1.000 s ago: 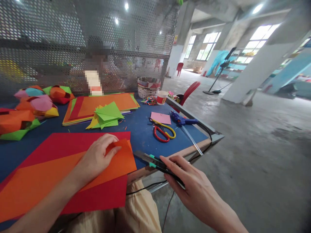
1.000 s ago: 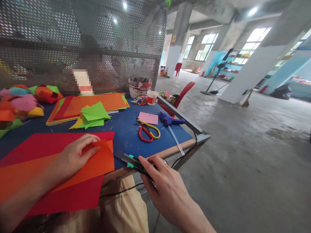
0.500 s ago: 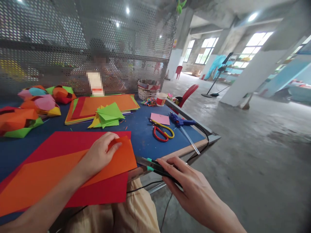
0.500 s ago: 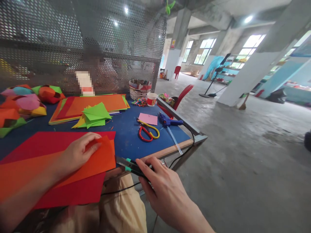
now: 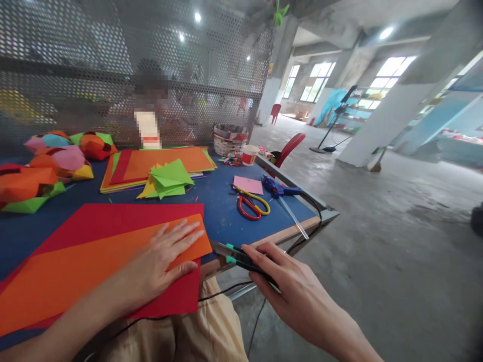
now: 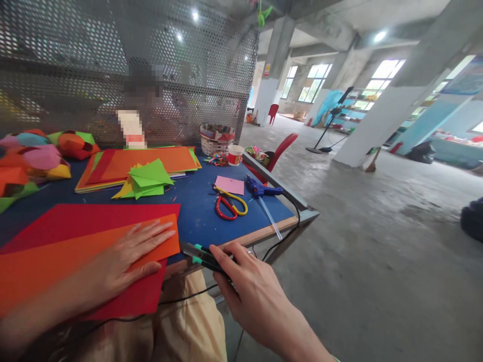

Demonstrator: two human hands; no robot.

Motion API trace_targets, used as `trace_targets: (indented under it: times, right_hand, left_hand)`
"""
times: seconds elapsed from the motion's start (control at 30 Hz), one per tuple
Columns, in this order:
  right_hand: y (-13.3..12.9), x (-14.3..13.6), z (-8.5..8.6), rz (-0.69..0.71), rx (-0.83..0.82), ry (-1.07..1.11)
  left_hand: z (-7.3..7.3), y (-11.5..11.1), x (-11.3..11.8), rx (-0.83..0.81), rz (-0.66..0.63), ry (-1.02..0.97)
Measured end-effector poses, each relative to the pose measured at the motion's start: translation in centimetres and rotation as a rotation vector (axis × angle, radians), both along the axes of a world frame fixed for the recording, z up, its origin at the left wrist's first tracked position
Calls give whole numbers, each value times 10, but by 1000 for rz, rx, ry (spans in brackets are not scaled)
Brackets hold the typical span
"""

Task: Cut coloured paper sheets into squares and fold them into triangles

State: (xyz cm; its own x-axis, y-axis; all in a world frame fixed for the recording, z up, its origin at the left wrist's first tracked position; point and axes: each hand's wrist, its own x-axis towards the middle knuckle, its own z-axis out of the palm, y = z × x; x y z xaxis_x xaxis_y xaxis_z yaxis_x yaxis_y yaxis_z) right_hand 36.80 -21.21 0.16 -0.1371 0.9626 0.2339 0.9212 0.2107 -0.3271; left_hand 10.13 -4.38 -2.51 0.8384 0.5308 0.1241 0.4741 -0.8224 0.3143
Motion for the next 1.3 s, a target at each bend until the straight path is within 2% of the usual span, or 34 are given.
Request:
trace_targets:
  times: [0.17,0.33,0.77,1.3]
  right_hand:
    - [14,1,1,-1,49,-126]
    - [21,2,3,4,23,-161]
    - [11,3,8,10,-71,-82]
    - [5,-3,-3,20,36,-53]
  left_hand:
    - [-2,12,4,16,22,20]
    - [-3,9,5,10,8,45]
    - [-5,5,4,-14,1,102]
    - [0,3,3,-12,-32,78]
